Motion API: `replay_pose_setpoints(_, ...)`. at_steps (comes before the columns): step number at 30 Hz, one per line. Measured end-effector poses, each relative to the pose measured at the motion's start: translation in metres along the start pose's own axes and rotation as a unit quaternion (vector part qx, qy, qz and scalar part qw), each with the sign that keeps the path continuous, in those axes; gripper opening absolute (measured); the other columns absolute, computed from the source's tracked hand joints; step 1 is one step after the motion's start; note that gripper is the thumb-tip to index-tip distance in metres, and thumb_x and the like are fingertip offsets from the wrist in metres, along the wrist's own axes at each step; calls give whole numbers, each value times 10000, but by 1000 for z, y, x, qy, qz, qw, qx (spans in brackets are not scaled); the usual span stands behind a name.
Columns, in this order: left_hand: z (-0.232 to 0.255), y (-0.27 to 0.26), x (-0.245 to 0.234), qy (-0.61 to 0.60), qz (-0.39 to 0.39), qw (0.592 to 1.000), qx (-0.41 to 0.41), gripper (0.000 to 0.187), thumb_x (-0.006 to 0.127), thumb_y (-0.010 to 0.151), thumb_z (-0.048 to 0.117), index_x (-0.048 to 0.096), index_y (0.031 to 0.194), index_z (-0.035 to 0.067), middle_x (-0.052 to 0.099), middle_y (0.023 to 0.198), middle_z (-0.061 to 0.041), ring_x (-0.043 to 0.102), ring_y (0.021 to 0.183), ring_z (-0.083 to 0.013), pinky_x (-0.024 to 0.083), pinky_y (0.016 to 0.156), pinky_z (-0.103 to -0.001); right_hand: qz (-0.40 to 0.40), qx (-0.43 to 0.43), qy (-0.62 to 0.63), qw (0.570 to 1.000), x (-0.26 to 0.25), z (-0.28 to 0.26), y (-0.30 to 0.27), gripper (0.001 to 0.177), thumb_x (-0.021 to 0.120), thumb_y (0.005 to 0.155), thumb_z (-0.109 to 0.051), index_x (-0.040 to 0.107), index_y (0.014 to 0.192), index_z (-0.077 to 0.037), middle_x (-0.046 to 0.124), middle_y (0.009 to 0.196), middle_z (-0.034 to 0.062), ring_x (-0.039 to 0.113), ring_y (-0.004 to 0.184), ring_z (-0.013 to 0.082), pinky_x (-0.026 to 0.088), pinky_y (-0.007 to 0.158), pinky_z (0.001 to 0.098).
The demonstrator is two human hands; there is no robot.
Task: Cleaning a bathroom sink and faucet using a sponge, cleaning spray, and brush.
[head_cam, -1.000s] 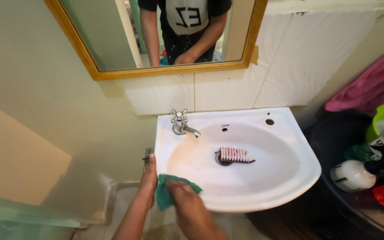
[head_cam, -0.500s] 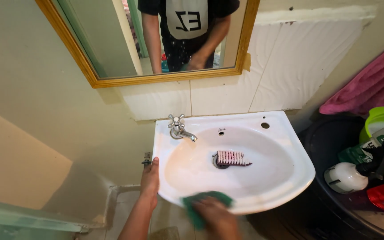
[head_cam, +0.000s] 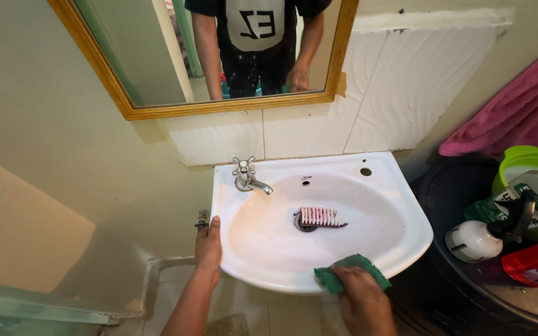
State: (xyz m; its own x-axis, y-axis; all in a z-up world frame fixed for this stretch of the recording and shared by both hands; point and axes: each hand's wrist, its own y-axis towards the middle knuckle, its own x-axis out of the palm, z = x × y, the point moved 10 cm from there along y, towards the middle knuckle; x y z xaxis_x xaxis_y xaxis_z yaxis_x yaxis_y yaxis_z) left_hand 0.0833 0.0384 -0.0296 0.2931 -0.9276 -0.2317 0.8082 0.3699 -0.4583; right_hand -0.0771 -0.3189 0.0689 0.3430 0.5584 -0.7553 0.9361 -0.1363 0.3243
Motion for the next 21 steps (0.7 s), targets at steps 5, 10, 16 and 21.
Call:
replay_pose_setpoints(5,-18,38,3,-13,14,999,42,644,600,939,566,717,1188,-16,757,1169,-168,672,1086,-305,494,967,-402,-3,-102,36,994,137,-74,-9,511,580,808,56,704,1264,-138,723,1177,143,682,1116,328,547,941,442)
replay_pose_setpoints(10,-51,100,16,60,-60,992,98,735,533,981,641,733,1197,-32,749,1186,-193,682,1127,-336,487,1001,-405,-87,-63,130,986,144,-170,20,523,524,814,98,601,1319,-14,666,1200,247,625,1184,404,503,1046,485)
replay_pose_setpoints(16,-8,4,4,-2,-57,997,-54,734,512,935,641,522,1459,127,574,1452,-63,526,1321,-250,357,1109,-433,-44,-71,161,983,46,-48,-4,437,608,817,114,680,1218,-44,715,1175,184,672,1133,345,521,960,475)
replay_pose_setpoints(21,-20,24,11,-38,-82,996,-21,735,518,947,617,578,1455,89,634,1464,-94,573,1335,-273,402,1140,-437,46,16,33,998,4,21,-7,426,563,764,44,697,1158,-47,738,1088,181,713,1040,317,568,901,432)
